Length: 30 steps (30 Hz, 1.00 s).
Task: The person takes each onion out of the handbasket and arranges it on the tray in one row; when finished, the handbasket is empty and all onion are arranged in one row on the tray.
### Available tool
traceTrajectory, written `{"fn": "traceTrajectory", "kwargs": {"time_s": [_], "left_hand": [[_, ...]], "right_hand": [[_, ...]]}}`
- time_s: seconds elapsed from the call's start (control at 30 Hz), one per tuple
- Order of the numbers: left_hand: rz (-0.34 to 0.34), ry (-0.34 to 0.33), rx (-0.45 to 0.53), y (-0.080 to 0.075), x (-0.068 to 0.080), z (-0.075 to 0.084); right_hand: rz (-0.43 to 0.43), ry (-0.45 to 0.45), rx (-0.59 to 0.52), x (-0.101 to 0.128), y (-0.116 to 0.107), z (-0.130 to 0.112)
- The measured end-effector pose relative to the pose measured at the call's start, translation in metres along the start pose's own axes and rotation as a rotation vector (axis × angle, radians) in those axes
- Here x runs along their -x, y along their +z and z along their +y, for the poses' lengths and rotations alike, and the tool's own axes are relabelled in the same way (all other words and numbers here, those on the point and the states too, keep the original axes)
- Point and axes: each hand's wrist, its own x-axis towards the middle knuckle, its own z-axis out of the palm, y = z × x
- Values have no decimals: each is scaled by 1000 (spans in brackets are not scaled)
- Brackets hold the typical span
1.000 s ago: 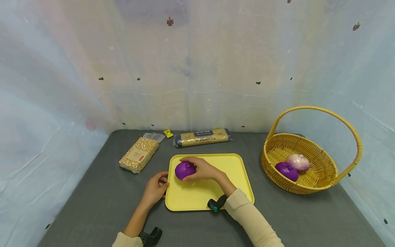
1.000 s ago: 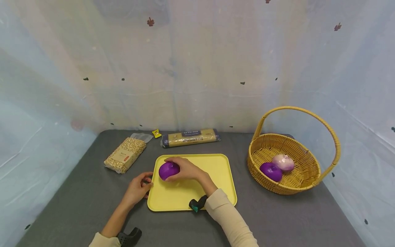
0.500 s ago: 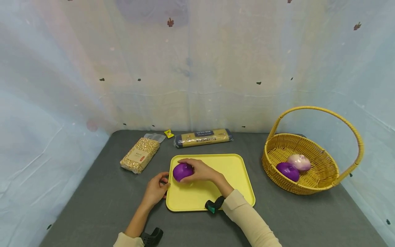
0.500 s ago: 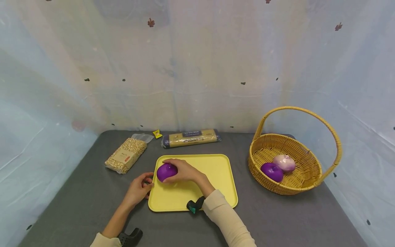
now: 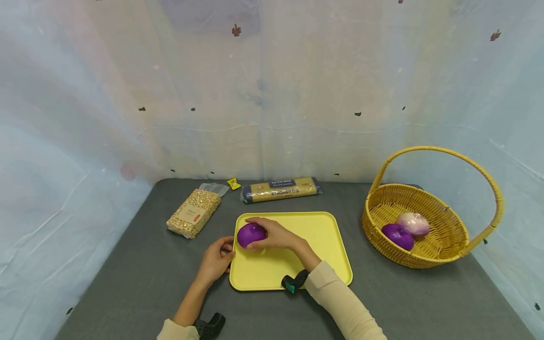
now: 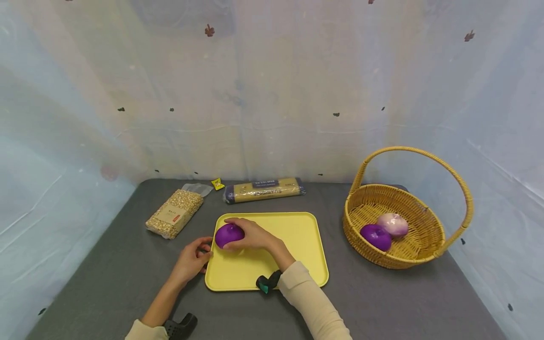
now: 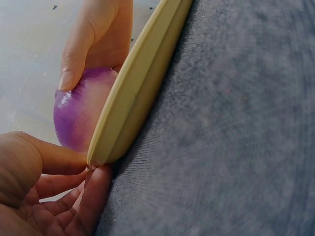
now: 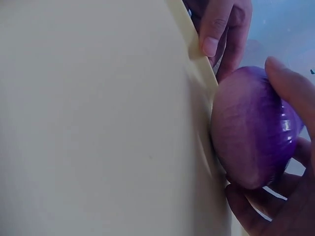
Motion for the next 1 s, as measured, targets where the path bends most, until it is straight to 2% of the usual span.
{"fn": "traceTrajectory", "kwargs": {"time_s": [0.7,1.0], "left_hand": [[11,41,-4,1,1,0],[5,33,4,0,1,1]], "right_hand": [[-14,-11,-45,1,1,2],[-16,-14,-34,0,1,1]]}}
